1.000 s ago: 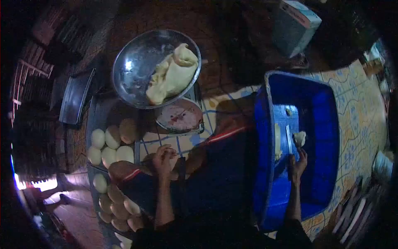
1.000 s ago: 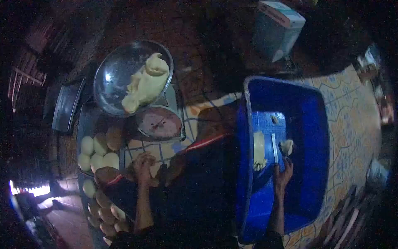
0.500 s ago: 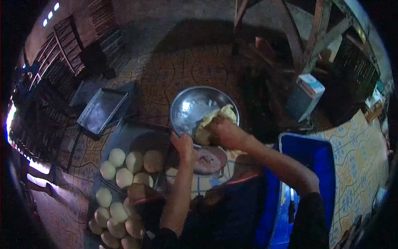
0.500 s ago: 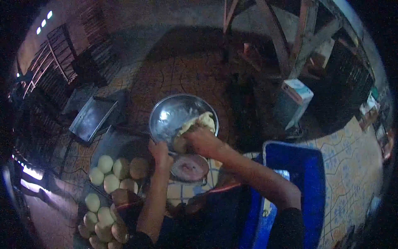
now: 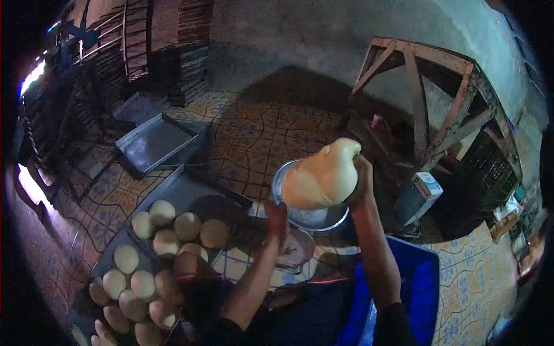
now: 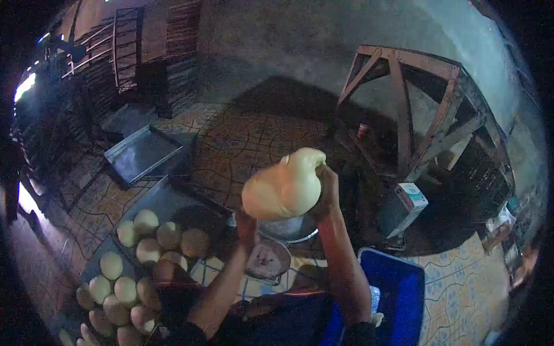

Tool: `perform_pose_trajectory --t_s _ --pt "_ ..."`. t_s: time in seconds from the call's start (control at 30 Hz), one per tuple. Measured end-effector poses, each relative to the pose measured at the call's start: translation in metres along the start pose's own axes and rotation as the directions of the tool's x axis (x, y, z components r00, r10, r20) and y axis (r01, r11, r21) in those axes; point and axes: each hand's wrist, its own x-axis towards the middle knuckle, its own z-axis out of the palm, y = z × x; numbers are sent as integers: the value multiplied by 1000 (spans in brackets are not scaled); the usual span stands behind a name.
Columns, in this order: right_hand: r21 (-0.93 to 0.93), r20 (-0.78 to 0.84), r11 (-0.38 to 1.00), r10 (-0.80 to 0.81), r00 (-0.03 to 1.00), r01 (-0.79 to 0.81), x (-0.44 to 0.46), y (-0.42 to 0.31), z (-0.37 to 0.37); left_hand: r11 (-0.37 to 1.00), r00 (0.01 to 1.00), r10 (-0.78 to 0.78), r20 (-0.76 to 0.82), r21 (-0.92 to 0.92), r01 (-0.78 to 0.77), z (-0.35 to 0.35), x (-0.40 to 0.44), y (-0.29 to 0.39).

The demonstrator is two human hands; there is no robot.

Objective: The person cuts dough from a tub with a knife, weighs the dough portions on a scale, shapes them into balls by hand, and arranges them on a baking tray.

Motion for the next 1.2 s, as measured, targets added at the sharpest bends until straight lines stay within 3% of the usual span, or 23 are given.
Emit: perform_pose_trajectory --t_s 0.03,0.07,0.1,0.17,0.2,0.27,0.3,0.4,0.43,0.47,0.5,0.53,0.57,0.63,0.7,0.77,0.87,0.9,0.97,1.0,1.1,1.13,1.2 --pt "-49 -8 995 -86 996 85 -3 -9 4 938 969 246 34 -259 -229 -10 -2 -16" --pt "-96 -16 980 -178 984 175 -7 -20 8 674 936 -165 311 -658 337 -53 -9 -42" --pt "-176 62 953 -238 969 245 -23 -29 17 51 644 -326 693 -667 743 -88 -13 -63" --pt "-240 53 944 -219 974 226 -73 -33 46 443 657 -664 357 -519 731 -103 -26 143" --pt "-223 -34 966 -138 990 127 -97 -24 61 436 640 -681 356 -505 745 -99 -36 164" --pt "-132 -290 961 196 937 -242 -142 19 74 -91 669 -286 686 -714 694 -106 -71 183" --pt "-188 -267 875 392 880 -446 -150 56 51 -67 558 -559 613 -704 707 -111 -90 170" --pt "108 10 856 507 862 -505 -168 90 16 -106 449 -681 578 -685 721 -141 -126 122" --pt "108 9 845 526 850 -524 -175 108 0 97 501 -718 484 -642 760 -144 -124 119" --pt "-560 19 775 367 930 -294 -193 130 -23 284 553 -732 397 -560 778 -146 -127 118" --pt "-949 159 305 248 956 79 -207 142 -38 272 543 -744 390 -566 779 -146 -134 112" --pt "-586 113 801 234 966 -125 -220 159 -20 426 523 -737 429 -305 851 -145 -142 103" --pt "-706 -203 613 307 930 -356 -217 163 -19 544 481 -737 475 -5 839 -149 -149 98" --pt "-396 -475 753 321 819 -525 -203 149 -7 420 310 -848 431 187 888 -161 -136 94" --pt "-404 -490 789 240 838 -462 -203 146 9 350 435 -740 513 -259 900 -176 -129 72" --pt "-405 -504 822 165 848 -401 -214 153 12 224 385 -798 463 -365 904 -163 -132 82" --pt "-407 -394 653 505 768 -639 -212 147 9 -163 323 -796 512 -696 700 -168 -171 52" --pt "-279 -345 783 460 818 -557 -215 153 -13 -168 317 -802 506 -700 694 -172 -177 50" --pt "-463 -87 871 142 986 -166 -213 151 6 281 339 -813 473 -191 940 -169 -168 58" --pt "-465 -94 867 155 983 -181 -218 154 2 329 337 -890 308 -78 941 -153 -170 68" --pt "-714 -91 662 235 968 -228 -221 157 -11 520 451 -782 430 51 853 -147 -144 65" --pt "-584 -324 685 296 898 -436 -219 154 -7 268 441 -806 395 -421 866 -143 -141 74" --pt "-439 -517 705 308 798 -557 -222 150 12 135 369 -804 466 -461 877 -152 -167 47"
